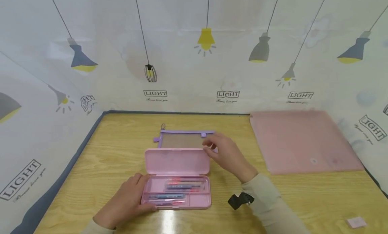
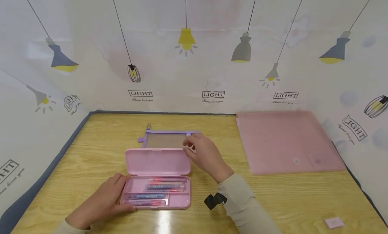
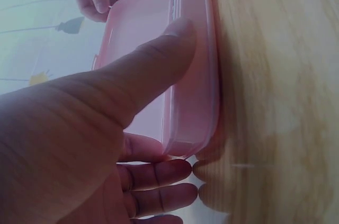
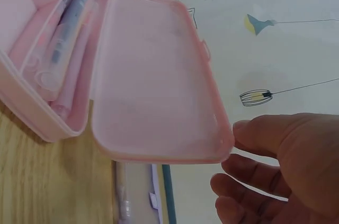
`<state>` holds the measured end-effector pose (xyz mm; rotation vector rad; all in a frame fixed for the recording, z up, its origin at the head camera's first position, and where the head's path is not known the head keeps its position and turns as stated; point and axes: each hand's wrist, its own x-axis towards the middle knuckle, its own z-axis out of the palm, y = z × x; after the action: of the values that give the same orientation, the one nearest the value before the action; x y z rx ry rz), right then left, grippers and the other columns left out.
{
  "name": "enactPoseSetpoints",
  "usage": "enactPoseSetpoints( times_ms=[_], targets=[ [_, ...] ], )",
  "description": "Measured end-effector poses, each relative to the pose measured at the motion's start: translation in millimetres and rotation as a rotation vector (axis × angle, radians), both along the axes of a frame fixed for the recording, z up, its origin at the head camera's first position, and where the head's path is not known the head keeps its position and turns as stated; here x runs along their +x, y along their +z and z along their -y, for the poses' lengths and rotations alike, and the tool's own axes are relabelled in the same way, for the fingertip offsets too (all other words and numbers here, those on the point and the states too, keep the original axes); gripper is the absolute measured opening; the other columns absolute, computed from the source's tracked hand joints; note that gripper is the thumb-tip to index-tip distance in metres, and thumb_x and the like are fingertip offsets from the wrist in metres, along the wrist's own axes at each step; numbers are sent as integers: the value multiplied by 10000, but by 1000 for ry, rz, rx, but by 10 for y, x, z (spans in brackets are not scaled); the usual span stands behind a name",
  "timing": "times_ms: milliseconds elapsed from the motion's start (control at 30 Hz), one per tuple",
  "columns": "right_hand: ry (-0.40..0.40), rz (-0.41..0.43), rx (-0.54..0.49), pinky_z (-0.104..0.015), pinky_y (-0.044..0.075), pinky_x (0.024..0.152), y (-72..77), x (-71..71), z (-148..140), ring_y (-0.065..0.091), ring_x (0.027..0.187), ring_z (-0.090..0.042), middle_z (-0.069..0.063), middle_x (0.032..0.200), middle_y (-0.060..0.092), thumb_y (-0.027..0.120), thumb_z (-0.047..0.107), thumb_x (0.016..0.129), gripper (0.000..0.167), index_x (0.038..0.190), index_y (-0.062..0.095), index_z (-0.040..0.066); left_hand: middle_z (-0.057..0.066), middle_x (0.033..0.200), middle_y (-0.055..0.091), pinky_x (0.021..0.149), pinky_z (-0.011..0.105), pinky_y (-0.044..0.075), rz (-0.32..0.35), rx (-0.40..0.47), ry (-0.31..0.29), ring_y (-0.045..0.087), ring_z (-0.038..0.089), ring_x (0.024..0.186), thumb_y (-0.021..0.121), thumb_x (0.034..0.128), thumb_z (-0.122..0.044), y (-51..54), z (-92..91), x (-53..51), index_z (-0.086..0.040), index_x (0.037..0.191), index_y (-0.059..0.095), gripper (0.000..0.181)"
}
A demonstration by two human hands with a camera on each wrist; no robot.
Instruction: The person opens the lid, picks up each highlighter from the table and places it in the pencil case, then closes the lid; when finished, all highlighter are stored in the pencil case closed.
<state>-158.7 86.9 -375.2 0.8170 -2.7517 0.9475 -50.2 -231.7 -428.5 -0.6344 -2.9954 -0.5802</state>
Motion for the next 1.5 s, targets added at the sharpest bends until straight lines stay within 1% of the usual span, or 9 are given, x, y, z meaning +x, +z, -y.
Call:
enactPoseSetpoints(
  times_ms=[233, 433, 533, 633, 767, 900, 1033, 1167, 1500],
  targets=[
    [-3, 28, 19, -318, 550, 758, -35, 28, 35, 625, 828, -117, -16, 947, 682, 683, 86, 898, 99, 994, 704, 99, -1, 992, 549, 754, 334, 444, -47, -2, -11, 467, 101, 855, 777, 678, -628, -27, -3, -11, -40, 1320, 539, 902],
    [28, 16, 9, -283, 548, 743, -15, 155, 27, 607, 818, -82, 21, 916, 666, 674, 89, 907, 79, 977, 699, 113, 28, 1007, 581, 796, 412, 483, -37, -6, 39, 540, 155, 900, 757, 660, -684, -62, 0, 9, -17, 1320, 503, 972],
    [70, -18, 6, -243, 533, 717, -4, 266, -9, 591, 817, -59, 49, 914, 645, 675, 116, 917, 67, 979, 696, 130, 156, 1122, 631, 868, 515, 499, -19, 3, 111, 617, 312, 1009, 710, 740, -674, 13, 20, 65, 71, 1409, 379, 1055],
    [123, -60, -5, -225, 522, 694, -10, 386, -57, 590, 818, -44, 65, 910, 636, 681, 143, 919, 64, 983, 691, 142, 255, 1262, 583, 910, 597, 468, -54, 30, 155, 595, 435, 1101, 660, 873, -545, 156, 52, 97, 85, 1463, 313, 930],
    [226, -101, 40, -256, 531, 741, -72, 530, -95, 606, 845, -67, 62, 931, 647, 660, 209, 942, 105, 1014, 696, 142, 167, 1322, 584, 927, 590, 448, -181, 77, 80, 590, 373, 1154, 650, 938, -292, 274, 71, 71, -26, 1395, 516, 545],
    [315, -91, 184, -342, 523, 905, -197, 662, -97, 625, 1025, -153, 1, 1105, 668, 637, 324, 950, 287, 1153, 689, 128, 47, 1297, 635, 921, 455, 439, -223, 27, -2, 607, 233, 1167, 632, 949, -279, 240, 7, 96, -133, 1289, 650, 369],
    [339, -48, 294, -439, 446, 1047, -341, 769, -63, 533, 1276, -274, -112, 1379, 567, 626, 440, 932, 496, 1343, 601, 162, 29, 1333, 613, 908, 402, 431, -236, -73, -68, 579, 195, 1215, 614, 953, -363, 119, -93, 142, -173, 1292, 657, 390],
    [339, -38, 346, -500, 406, 1077, -456, 835, -13, 427, 1378, -359, -151, 1512, 436, 596, 501, 930, 600, 1447, 500, 213, 80, 1385, 571, 957, 459, 447, -238, -119, -97, 535, 264, 1274, 635, 933, -394, 15, -144, 164, -164, 1337, 620, 465],
    [286, -141, 341, -504, 436, 1045, -593, 885, 15, 437, 1364, -359, -137, 1513, 436, 499, 433, 1000, 461, 1421, 534, 249, 122, 1428, 534, 968, 527, 447, -194, -141, -87, 505, 338, 1301, 671, 893, -399, -22, -188, 172, -180, 1343, 610, 504]
  ],
)
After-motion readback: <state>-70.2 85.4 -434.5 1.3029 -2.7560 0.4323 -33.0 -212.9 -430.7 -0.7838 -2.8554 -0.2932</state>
